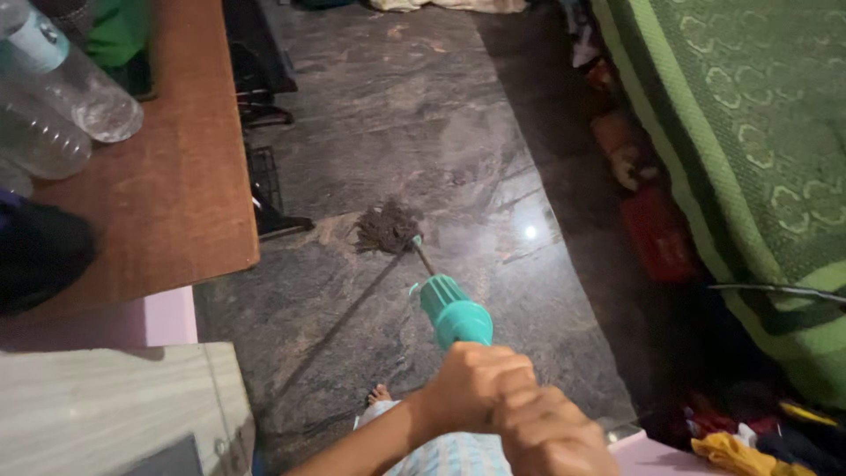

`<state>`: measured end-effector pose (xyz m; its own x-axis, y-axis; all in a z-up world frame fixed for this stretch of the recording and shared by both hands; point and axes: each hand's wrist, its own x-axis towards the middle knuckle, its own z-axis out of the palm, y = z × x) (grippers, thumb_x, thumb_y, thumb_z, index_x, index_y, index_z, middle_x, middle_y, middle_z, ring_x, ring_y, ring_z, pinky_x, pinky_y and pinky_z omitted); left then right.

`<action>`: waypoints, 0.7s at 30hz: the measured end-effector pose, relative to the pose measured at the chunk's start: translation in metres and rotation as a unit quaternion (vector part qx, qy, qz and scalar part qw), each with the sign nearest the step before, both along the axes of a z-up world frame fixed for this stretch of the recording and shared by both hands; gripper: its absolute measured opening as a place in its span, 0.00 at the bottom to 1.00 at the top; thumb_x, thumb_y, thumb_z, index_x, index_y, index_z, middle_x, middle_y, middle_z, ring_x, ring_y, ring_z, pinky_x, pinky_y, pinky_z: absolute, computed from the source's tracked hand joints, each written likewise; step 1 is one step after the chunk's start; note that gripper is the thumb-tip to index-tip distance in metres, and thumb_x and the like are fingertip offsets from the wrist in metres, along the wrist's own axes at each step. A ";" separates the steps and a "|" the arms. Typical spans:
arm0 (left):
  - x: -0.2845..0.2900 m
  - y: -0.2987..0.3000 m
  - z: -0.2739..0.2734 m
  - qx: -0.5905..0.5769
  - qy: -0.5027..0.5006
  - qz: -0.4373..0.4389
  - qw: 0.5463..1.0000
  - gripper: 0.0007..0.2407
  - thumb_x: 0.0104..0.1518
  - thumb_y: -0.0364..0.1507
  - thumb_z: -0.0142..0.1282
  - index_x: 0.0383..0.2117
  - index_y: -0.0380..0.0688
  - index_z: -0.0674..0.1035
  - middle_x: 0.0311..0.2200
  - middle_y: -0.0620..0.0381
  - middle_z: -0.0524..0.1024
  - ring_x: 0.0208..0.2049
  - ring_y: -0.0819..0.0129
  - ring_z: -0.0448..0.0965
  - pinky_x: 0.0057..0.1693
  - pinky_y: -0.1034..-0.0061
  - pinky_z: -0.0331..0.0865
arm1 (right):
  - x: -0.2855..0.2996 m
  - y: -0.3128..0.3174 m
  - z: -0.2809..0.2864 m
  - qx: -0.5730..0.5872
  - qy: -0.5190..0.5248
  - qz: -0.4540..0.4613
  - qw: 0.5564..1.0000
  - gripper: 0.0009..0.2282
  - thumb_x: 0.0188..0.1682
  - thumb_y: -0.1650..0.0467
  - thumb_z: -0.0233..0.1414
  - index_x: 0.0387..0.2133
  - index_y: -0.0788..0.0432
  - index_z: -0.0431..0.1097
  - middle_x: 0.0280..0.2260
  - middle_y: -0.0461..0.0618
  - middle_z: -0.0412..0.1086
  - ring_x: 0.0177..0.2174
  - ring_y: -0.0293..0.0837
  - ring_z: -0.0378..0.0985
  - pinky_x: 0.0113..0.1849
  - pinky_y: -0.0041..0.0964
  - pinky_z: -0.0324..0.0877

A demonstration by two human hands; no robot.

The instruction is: The person mops a tiled floor in a bedroom using a teal spin mop. They move the mop back and forth across the floor, navigating around furniture and clutter.

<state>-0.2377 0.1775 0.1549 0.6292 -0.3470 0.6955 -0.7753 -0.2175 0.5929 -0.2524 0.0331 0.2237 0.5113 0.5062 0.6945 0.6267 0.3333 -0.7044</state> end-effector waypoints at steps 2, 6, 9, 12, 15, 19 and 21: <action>0.010 0.000 -0.012 -0.003 0.008 0.028 1.000 0.09 0.56 0.30 0.58 0.21 0.47 0.70 0.21 0.61 0.68 0.23 0.64 0.75 0.29 0.68 0.66 | 0.016 0.008 -0.012 0.019 -0.028 0.010 0.999 0.16 0.49 0.72 0.56 0.15 0.60 0.58 0.18 0.50 0.64 0.19 0.45 0.68 0.29 0.40 0.68; 0.046 -0.007 -0.046 0.022 0.011 0.104 0.994 0.10 0.55 0.29 0.61 0.21 0.45 0.71 0.20 0.59 0.69 0.22 0.64 0.75 0.28 0.67 0.66 | 0.052 -0.006 -0.053 -0.231 -0.193 -0.102 0.948 0.16 0.39 0.65 0.58 0.11 0.53 0.57 0.16 0.49 0.61 0.19 0.50 0.66 0.27 0.44 0.63; 0.092 -0.014 -0.076 0.045 0.044 0.150 0.987 0.08 0.55 0.30 0.61 0.25 0.44 0.73 0.25 0.56 0.72 0.28 0.59 0.77 0.33 0.65 0.69 | 0.114 -0.010 -0.095 -0.127 -0.125 -0.027 0.984 0.13 0.41 0.73 0.59 0.13 0.55 0.61 0.17 0.47 0.63 0.22 0.49 0.68 0.29 0.45 0.64; 0.135 -0.020 -0.108 0.037 0.163 0.152 0.974 0.07 0.53 0.30 0.56 0.33 0.42 0.75 0.35 0.50 0.75 0.41 0.52 0.78 0.44 0.61 0.72 | 0.169 -0.021 -0.124 -0.199 -0.083 0.012 0.976 0.12 0.40 0.73 0.60 0.14 0.58 0.61 0.18 0.51 0.64 0.23 0.52 0.69 0.29 0.47 0.63; 0.173 -0.034 -0.139 0.001 0.219 0.124 0.968 0.09 0.54 0.30 0.52 0.38 0.42 0.76 0.44 0.47 0.76 0.57 0.44 0.71 0.59 0.57 0.65 | 0.210 -0.039 -0.141 -0.238 -0.047 0.045 0.969 0.11 0.41 0.74 0.60 0.17 0.60 0.64 0.20 0.53 0.66 0.24 0.54 0.71 0.29 0.48 0.64; 0.203 -0.061 -0.164 -0.007 0.228 0.102 0.968 0.10 0.53 0.34 0.53 0.37 0.42 0.75 0.43 0.47 0.76 0.63 0.43 0.68 0.68 0.58 0.60 | 0.231 -0.063 -0.146 -0.246 -0.060 0.034 0.967 0.09 0.40 0.76 0.60 0.18 0.61 0.65 0.20 0.54 0.66 0.24 0.55 0.70 0.29 0.49 0.64; 0.203 -0.073 -0.165 0.000 0.226 0.095 0.969 0.10 0.53 0.33 0.54 0.36 0.42 0.75 0.43 0.47 0.76 0.62 0.45 0.69 0.65 0.59 0.63 | 0.228 -0.076 -0.140 -0.257 -0.039 0.028 0.965 0.10 0.41 0.77 0.60 0.17 0.61 0.64 0.20 0.54 0.66 0.24 0.54 0.70 0.28 0.48 0.64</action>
<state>-0.0350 0.1045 -0.0099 0.9224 -0.1952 0.3333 -0.3819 -0.3316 0.8626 -0.0241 -0.0431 0.0837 0.4289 0.8196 0.3798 0.6754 -0.0118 -0.7373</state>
